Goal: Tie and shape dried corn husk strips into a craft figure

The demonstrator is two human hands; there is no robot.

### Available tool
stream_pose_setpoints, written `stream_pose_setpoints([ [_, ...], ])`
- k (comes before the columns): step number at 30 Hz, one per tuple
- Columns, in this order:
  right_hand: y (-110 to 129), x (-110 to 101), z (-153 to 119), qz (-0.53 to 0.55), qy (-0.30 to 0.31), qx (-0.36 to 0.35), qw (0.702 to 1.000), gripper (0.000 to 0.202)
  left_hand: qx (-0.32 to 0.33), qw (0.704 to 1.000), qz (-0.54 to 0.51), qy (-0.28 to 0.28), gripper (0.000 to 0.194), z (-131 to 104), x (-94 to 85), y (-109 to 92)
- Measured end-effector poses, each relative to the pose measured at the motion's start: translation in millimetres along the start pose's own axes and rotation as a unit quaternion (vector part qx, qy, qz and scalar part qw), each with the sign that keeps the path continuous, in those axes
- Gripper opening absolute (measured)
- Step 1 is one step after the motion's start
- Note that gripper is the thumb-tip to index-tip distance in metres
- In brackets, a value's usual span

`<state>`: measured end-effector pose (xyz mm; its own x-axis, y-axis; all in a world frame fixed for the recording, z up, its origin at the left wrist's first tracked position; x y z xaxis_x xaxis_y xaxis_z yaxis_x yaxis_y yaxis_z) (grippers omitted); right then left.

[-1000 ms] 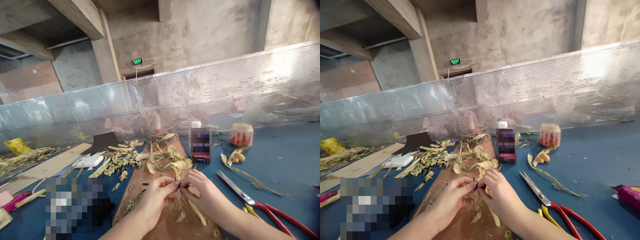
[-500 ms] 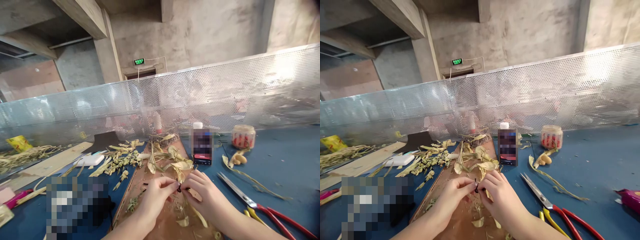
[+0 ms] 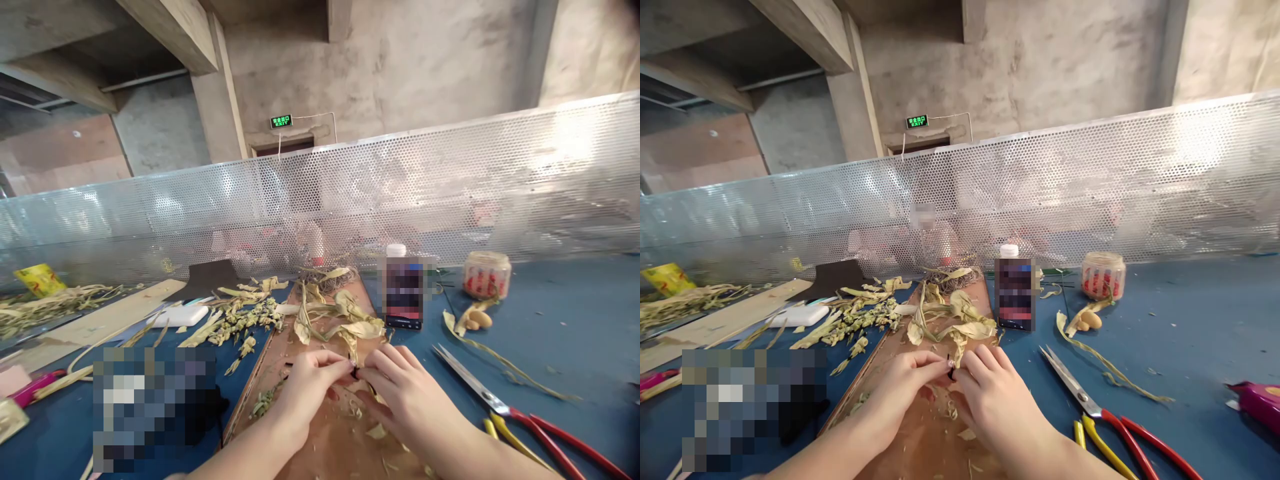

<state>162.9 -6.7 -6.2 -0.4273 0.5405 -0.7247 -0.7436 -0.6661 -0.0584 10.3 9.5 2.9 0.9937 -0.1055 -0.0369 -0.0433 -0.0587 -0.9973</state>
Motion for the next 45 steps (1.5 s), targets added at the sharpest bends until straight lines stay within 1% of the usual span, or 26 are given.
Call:
stream_pose_setpoints([
  [2,-1,1,0,-0.012,0.006,0.002,1.0,0.009,-0.011,1.0,-0.018,0.001,0.016,0,1.4,1],
  [4,-1,2,0,-0.019,0.006,-0.007,1.0,0.009,-0.005,1.0,-0.021,0.003,0.015,-1,1.9,2],
  [7,-1,1,0,-0.009,0.001,-0.016,1.0,0.014,0.013,1.0,0.004,0.002,0.016,-2,1.0,1],
  [9,-3,0,1,0.02,0.003,0.002,1.0,0.014,0.024,0.999,0.028,0.002,0.017,-3,0.2,1],
  [13,-6,2,2,0.08,0.03,0.042,0.995,0.01,0.057,0.996,0.071,0.006,0.017,-4,0.1,0],
  [17,-9,3,3,0.085,0.064,0.043,0.993,0.013,0.064,0.994,0.092,0.007,0.016,-4,1.5,1],
  [20,-11,3,3,0.085,0.079,0.038,0.993,0.016,0.053,0.994,0.097,0.007,0.016,-4,2.7,1],
  [27,-12,8,3,0.108,0.069,0.06,0.99,0.019,0.053,0.994,0.094,0.031,0.014,-2,4.0,0],
  [32,-9,7,1,0.184,0.051,0.089,0.978,0.019,0.075,0.991,0.104,0.039,0.017,1,2.3,4],
  [35,-8,5,0,0.212,0.04,0.107,0.971,0.017,0.05,0.997,0.042,0.044,0.018,1,2.9,7],
  [39,-8,6,-1,0.175,0.012,0.087,0.981,0.015,0.01,0.996,-0.068,0.053,0.017,-1,5.0,8],
  [42,-9,7,-1,0.142,0.0,0.065,0.988,0.015,-0.001,0.994,-0.093,0.053,0.017,-3,6.4,6],
  [45,-8,6,-1,0.127,-0.005,0.049,0.991,0.016,-0.007,0.995,-0.086,0.049,0.016,-4,7.2,3],
])
Point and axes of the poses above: each hand's wrist, its own z-axis towards the middle knuckle, its own x-axis out of the palm, y = z × x, the point moved 2 cm from there along z, towards the middle knuckle, and after that the axes turned 6 degrees about -z, right-handed, at the moved point
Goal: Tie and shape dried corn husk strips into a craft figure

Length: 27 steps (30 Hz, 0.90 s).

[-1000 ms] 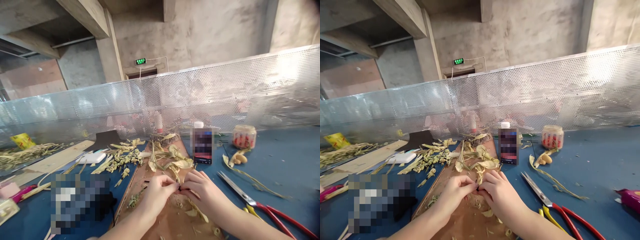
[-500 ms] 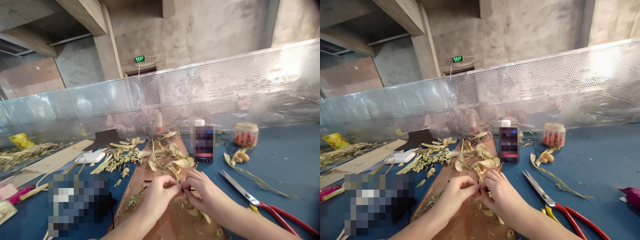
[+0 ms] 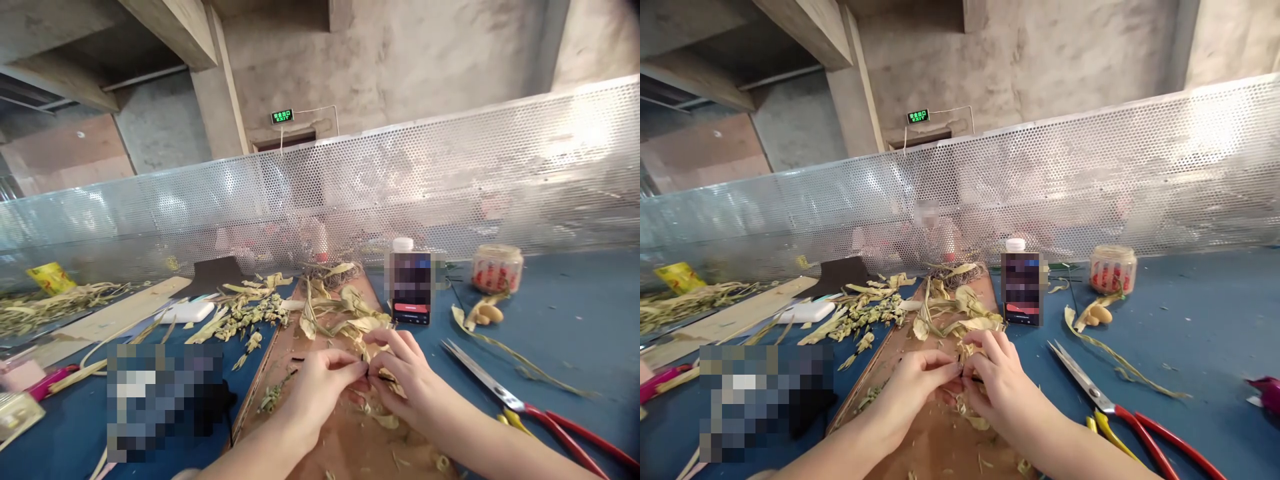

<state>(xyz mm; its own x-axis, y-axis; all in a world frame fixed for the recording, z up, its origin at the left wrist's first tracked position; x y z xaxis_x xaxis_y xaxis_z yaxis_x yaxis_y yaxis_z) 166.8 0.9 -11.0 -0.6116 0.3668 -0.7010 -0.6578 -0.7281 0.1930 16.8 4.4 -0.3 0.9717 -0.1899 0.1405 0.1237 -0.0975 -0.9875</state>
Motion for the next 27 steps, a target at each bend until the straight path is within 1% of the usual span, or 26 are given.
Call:
stream_pose_setpoints([
  [5,6,-4,0,-0.039,-0.021,-0.033,0.998,0.013,0.005,1.0,0.008,-0.012,0.013,1,-1.9,1],
  [10,9,-6,-1,-0.068,-0.042,-0.053,0.995,0.014,0.022,0.999,0.02,-0.02,0.015,3,-2.9,2],
  [17,3,-4,2,-0.032,-0.047,-0.021,0.998,0.014,0.039,0.999,0.023,-0.018,0.017,3,-1.4,1],
  [23,-3,2,0,-0.014,-0.044,-0.009,0.999,0.014,0.045,0.998,0.036,-0.017,0.017,2,-1.5,1],
  [27,-5,0,1,-0.017,-0.054,-0.004,0.998,0.013,0.042,0.998,0.045,-0.026,0.017,1,-1.5,-1],
])
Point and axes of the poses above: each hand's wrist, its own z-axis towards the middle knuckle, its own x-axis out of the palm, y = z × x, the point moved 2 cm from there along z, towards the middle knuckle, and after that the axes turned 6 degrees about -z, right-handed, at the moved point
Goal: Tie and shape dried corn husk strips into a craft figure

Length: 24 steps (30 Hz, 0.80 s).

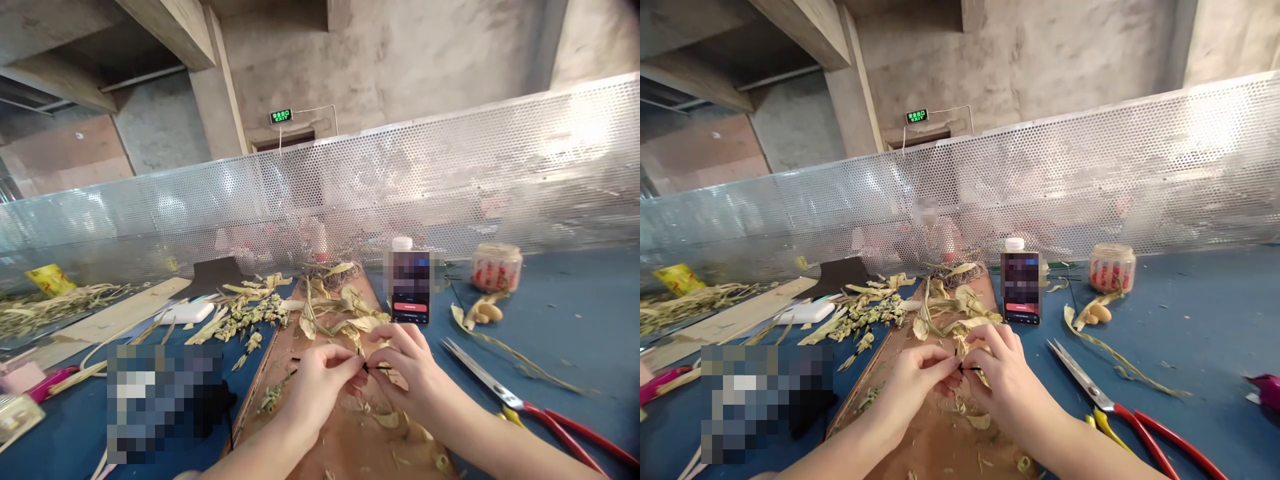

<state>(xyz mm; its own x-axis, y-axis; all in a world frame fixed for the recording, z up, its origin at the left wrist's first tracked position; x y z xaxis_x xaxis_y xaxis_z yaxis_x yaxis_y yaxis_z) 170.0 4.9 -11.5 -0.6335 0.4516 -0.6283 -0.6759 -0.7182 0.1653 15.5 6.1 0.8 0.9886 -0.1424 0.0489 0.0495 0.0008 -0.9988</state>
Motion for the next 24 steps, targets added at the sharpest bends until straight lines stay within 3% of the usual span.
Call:
stream_pose_setpoints([
  [7,6,-7,1,-0.02,0.009,-0.029,0.999,0.012,0.001,1.0,-0.02,-0.004,0.017,0,0.7,0],
  [15,4,-3,3,0.035,0.019,0.023,0.999,0.017,0.004,1.0,-0.029,0.006,0.015,1,0.3,0],
  [24,2,-19,13,0.065,0.07,-0.004,0.995,0.015,0.032,0.998,-0.018,0.052,0.011,4,-2.4,1],
])
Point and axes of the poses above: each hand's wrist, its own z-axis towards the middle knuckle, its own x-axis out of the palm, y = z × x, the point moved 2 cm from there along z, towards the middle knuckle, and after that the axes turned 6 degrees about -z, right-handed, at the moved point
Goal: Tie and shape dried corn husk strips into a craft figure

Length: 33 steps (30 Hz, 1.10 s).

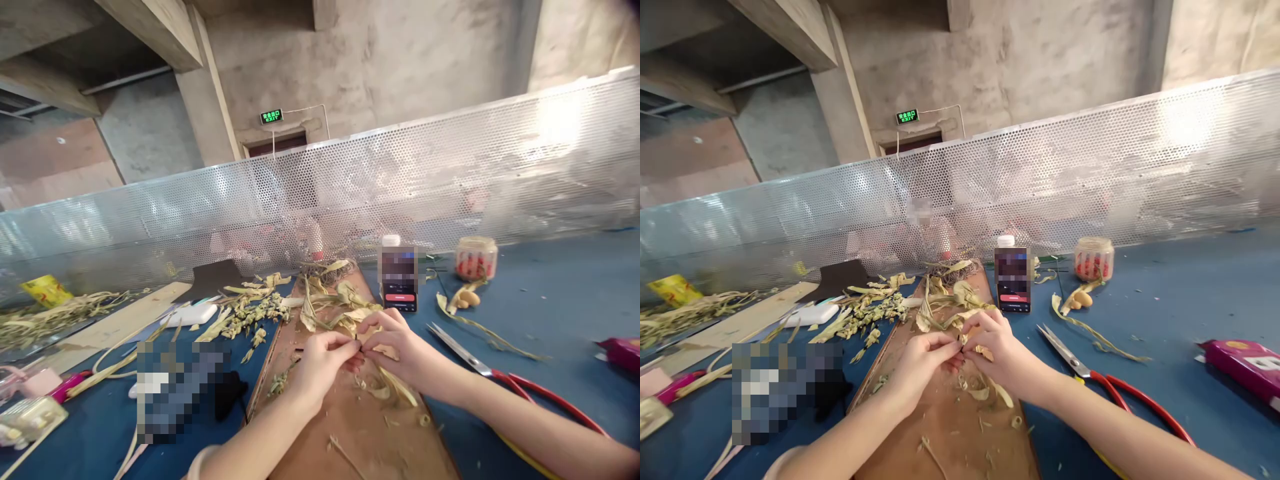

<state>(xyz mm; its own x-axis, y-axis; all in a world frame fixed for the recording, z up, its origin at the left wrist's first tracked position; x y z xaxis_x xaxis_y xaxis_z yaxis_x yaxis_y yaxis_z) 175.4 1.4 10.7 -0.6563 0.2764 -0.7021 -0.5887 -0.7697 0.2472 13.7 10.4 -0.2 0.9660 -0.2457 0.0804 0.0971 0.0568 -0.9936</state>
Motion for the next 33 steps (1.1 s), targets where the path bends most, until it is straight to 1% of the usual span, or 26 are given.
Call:
stream_pose_setpoints([
  [3,1,-1,1,-0.001,-0.002,-0.01,1.0,0.013,0.008,1.0,0.004,0.012,0.01,1,-0.8,-3],
  [9,2,-1,1,0.0,-0.012,-0.003,1.0,0.01,0.011,0.998,0.005,0.055,0.009,4,-3.4,-6],
  [11,1,-1,2,-0.003,-0.014,0.004,1.0,0.01,0.012,0.997,0.001,0.074,0.011,5,-4.8,-6],
  [15,-4,3,3,-0.01,-0.012,0.028,0.999,0.009,-0.01,0.992,-0.016,0.121,0.017,7,-7.0,-5],
  [18,-8,9,6,-0.016,-0.001,0.04,0.999,0.013,-0.015,0.989,-0.031,0.14,0.015,7,-9.4,-4],
  [21,-10,14,9,-0.036,-0.002,0.053,0.998,0.018,-0.015,0.99,-0.027,0.138,0.016,9,-12.7,-2],
  [24,-10,19,13,-0.068,-0.032,0.068,0.995,0.022,-0.012,0.992,-0.012,0.126,0.022,12,-16.5,1],
  [27,-9,24,17,-0.087,-0.055,0.067,0.992,0.024,-0.002,0.993,0.008,0.12,0.026,16,-21.1,3],
  [30,-8,27,20,-0.093,-0.056,0.056,0.993,0.024,0.013,0.993,0.028,0.112,0.027,20,-25.9,5],
  [33,-10,25,26,-0.085,-0.044,0.047,0.994,0.024,0.033,0.994,0.047,0.092,0.028,24,-30.0,6],
])
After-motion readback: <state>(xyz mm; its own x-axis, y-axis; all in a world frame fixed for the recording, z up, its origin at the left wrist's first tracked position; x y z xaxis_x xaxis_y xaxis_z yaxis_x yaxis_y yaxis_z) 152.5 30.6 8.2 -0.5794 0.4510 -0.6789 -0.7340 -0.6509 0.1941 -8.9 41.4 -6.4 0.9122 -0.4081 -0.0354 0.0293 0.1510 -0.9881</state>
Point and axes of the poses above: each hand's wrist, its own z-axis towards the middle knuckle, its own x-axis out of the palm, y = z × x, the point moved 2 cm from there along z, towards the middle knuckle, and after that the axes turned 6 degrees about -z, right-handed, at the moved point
